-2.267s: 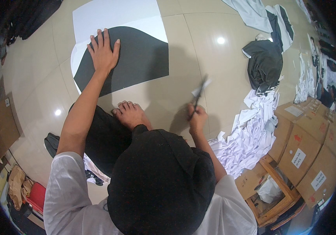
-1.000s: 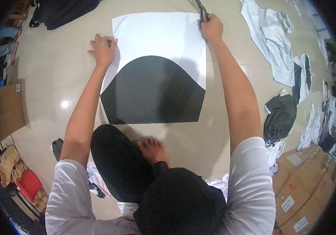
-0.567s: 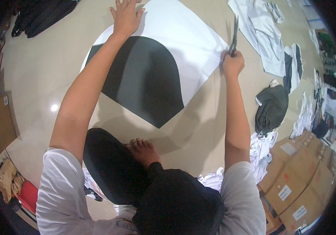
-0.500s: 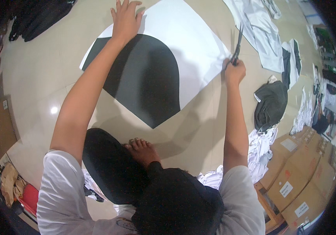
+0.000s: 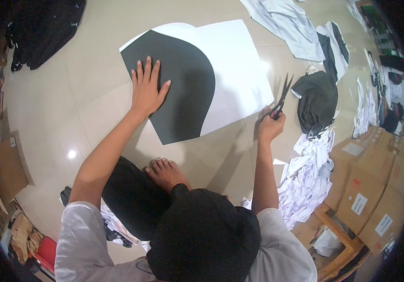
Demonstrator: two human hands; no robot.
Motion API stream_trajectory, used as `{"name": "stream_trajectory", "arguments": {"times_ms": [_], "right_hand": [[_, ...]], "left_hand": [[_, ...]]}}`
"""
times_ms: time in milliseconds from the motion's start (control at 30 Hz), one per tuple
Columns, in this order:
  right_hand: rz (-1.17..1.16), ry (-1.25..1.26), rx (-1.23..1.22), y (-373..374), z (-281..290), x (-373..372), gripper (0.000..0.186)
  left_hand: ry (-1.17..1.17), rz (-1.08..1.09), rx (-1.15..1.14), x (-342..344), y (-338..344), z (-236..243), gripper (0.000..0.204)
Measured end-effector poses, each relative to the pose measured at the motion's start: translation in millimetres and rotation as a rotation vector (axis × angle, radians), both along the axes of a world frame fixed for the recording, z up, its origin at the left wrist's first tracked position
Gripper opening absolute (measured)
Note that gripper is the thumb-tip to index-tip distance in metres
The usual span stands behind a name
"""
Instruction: The person sits on the floor and uses scissors to cut a dark green fabric piece along the edge of a white paper template. The person aligns the fabric, cuts along the curve, and adjusts the material as needed.
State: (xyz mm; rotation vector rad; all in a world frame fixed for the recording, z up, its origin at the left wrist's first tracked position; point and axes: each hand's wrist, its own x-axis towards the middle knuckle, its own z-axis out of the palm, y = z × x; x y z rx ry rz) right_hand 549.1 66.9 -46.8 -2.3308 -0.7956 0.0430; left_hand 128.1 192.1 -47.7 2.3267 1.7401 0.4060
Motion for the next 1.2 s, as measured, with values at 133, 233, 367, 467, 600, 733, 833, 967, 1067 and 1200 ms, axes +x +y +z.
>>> {"name": "stream_trajectory", "arguments": {"times_ms": [133,233,367,467,600,733,833,967,1067,1200], "right_hand": [[0.222,0.020,0.218,-6,7,-40,0.032],[0.373,0.025,0.283,10,4,-65,0.038],[0.339,0.041,0.246,31,0,-81,0.041],[0.319,0.017,0.238,39,-7,-89,0.046],[0.338,-0.139,0.170,38,-19,-90,0.051],[0.387,-0.214,0.201,38,-21,-91,0.052],[0.387,-0.225,0.208,39,-20,-93,0.051],[0.393,-0.243,0.230,39,-20,-91,0.052],[0.396,-0.249,0.255,38,-19,-87,0.054],[0.373,-0.284,0.289,27,-15,-75,0.052]], "left_hand": [[0.078,-0.020,-0.034,8,-15,-4,0.079],[0.064,-0.014,-0.021,12,-18,-6,0.079],[0.087,-0.021,-0.014,29,-15,-5,0.079],[0.093,-0.013,-0.014,32,-13,-5,0.080],[0.065,-0.010,-0.016,38,-13,-6,0.080],[0.076,-0.003,0.009,42,-11,-9,0.080],[0.064,-0.002,0.009,39,-10,-11,0.080],[0.031,-0.005,0.012,39,-10,-11,0.079],[0.010,0.014,0.053,34,-1,-11,0.077],[0.000,0.163,0.142,4,33,-16,0.071]]}}
